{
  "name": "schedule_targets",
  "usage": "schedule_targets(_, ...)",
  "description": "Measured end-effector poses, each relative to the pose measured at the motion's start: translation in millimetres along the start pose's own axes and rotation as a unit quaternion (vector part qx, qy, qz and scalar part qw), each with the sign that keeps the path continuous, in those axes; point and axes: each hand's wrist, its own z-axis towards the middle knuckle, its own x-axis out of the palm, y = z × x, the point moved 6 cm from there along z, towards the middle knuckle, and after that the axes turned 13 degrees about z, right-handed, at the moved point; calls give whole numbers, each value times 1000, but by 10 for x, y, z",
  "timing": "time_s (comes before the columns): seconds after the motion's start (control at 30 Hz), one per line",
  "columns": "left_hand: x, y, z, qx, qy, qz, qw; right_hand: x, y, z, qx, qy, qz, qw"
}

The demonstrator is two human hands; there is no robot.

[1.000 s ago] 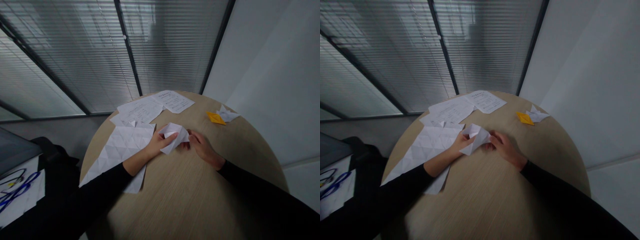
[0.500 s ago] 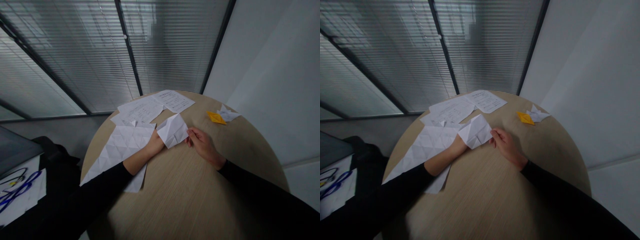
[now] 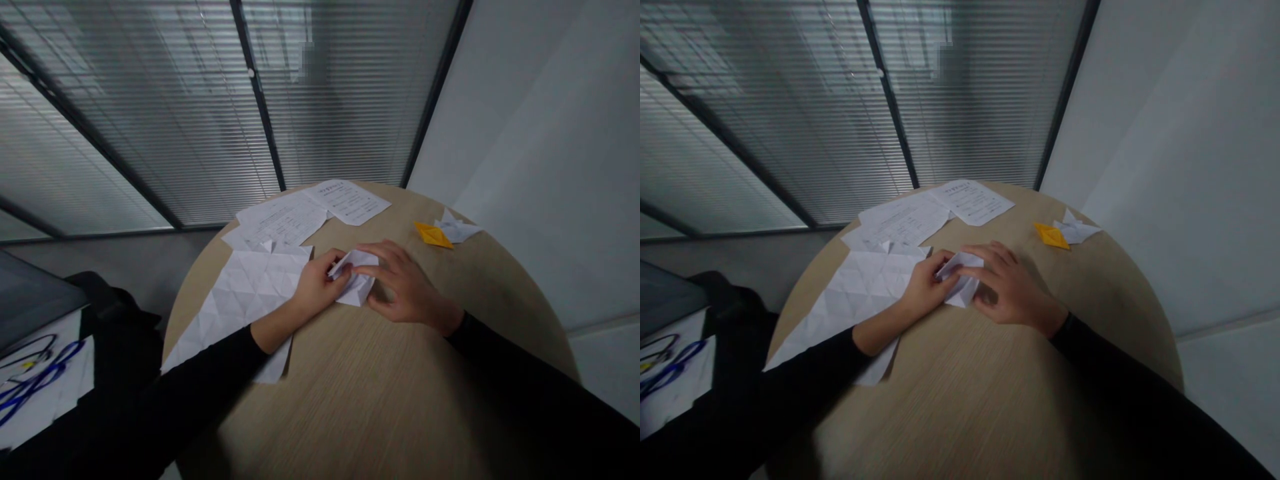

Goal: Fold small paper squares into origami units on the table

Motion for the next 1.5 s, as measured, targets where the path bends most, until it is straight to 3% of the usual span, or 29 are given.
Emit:
schedule_targets(0.07,-19,-4,3,1,-7,8,1000,-13,-42,-9,-4,27,1,1000)
schedule_targets(0.17,-62,29,18,-16,-32,17,999,-114,-129,-24,1,13,5,1000)
schedule_targets(0.33,-58,72,46,-57,-39,-6,998,-258,-247,-24,62,-3,13,998)
schedule_targets(0.47,-36,54,39,-71,-37,-23,997,-188,-266,-27,97,29,17,995)
schedule_targets(0.67,-81,-18,12,-26,-59,18,998,-11,-280,-74,149,109,-110,977)
schedule_targets(0.83,-78,-52,6,14,-53,39,998,51,-243,-89,132,143,-123,973)
schedule_targets(1.13,-78,130,36,-80,-74,-20,994,-130,-130,23,107,142,-116,977)
schedule_targets(1.23,-73,176,71,-81,-77,-92,989,-159,-132,26,112,112,-66,985)
schedule_targets(1.33,-48,256,95,-111,-70,-208,969,-187,-226,-9,148,37,13,988)
schedule_targets(1.43,24,307,90,-165,-36,-300,939,-217,-374,-79,207,-72,96,971)
schedule_targets(1.5,39,282,82,-172,-28,-305,936,-226,-468,-136,242,-148,149,947)
